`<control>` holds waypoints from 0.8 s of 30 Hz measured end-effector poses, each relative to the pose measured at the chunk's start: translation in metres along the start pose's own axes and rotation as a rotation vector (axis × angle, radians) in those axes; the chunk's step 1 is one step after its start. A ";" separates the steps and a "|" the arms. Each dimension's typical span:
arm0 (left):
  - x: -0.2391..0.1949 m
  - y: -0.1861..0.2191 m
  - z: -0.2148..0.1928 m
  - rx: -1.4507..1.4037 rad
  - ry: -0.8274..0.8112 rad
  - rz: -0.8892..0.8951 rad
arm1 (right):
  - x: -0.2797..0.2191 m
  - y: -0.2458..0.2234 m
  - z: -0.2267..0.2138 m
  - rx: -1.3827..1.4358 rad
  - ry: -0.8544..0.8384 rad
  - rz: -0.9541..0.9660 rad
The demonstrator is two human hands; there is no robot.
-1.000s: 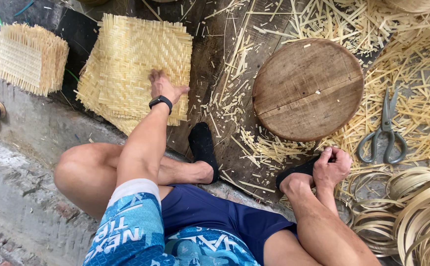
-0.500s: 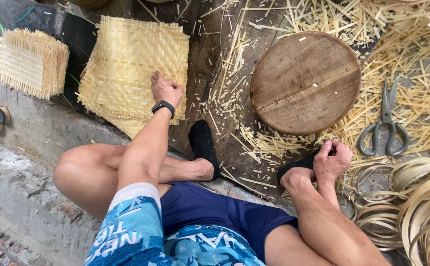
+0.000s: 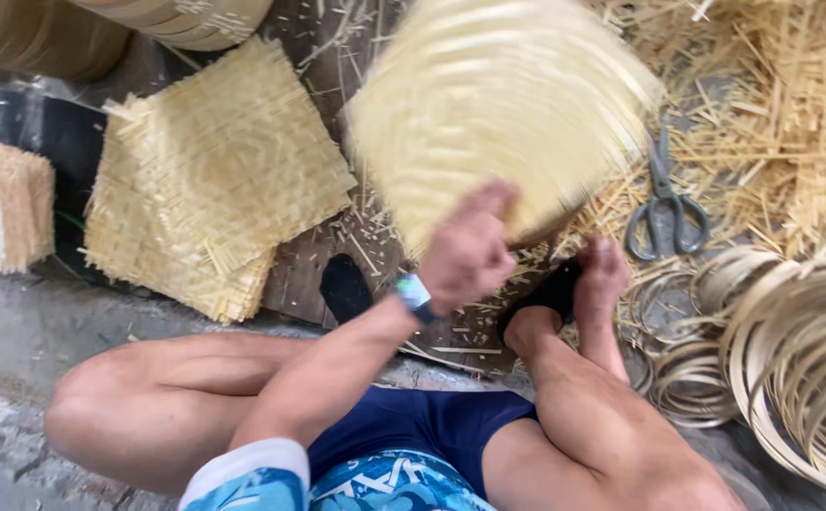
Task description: The person places a woven bamboo mat over a circular wooden mold, presses it down, and uses shears to trim the excess mat around the mold's edge. The person then removes the trimmed circular mat and stacks it with others.
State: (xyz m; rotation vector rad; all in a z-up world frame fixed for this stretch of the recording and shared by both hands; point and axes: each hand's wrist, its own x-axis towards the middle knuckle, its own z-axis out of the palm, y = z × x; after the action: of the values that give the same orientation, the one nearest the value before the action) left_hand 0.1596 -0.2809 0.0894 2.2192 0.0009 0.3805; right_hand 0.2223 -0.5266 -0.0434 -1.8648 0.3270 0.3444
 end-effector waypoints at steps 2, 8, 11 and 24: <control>-0.002 -0.002 0.039 0.226 -0.186 0.108 | 0.007 -0.021 -0.013 0.620 -0.183 0.186; -0.021 -0.021 0.083 0.262 -0.274 0.078 | 0.036 -0.029 -0.008 0.507 -0.224 0.186; -0.005 -0.051 0.068 0.312 -0.888 -0.444 | 0.047 -0.026 -0.008 0.433 -0.217 0.121; 0.021 -0.208 -0.033 -0.215 -0.019 -1.211 | 0.084 -0.056 0.005 0.263 -0.285 0.163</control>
State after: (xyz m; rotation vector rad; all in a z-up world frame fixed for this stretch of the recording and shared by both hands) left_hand 0.1977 -0.1221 -0.0446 1.6351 1.1623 -0.3049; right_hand 0.3209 -0.5088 -0.0293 -1.5120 0.3130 0.6403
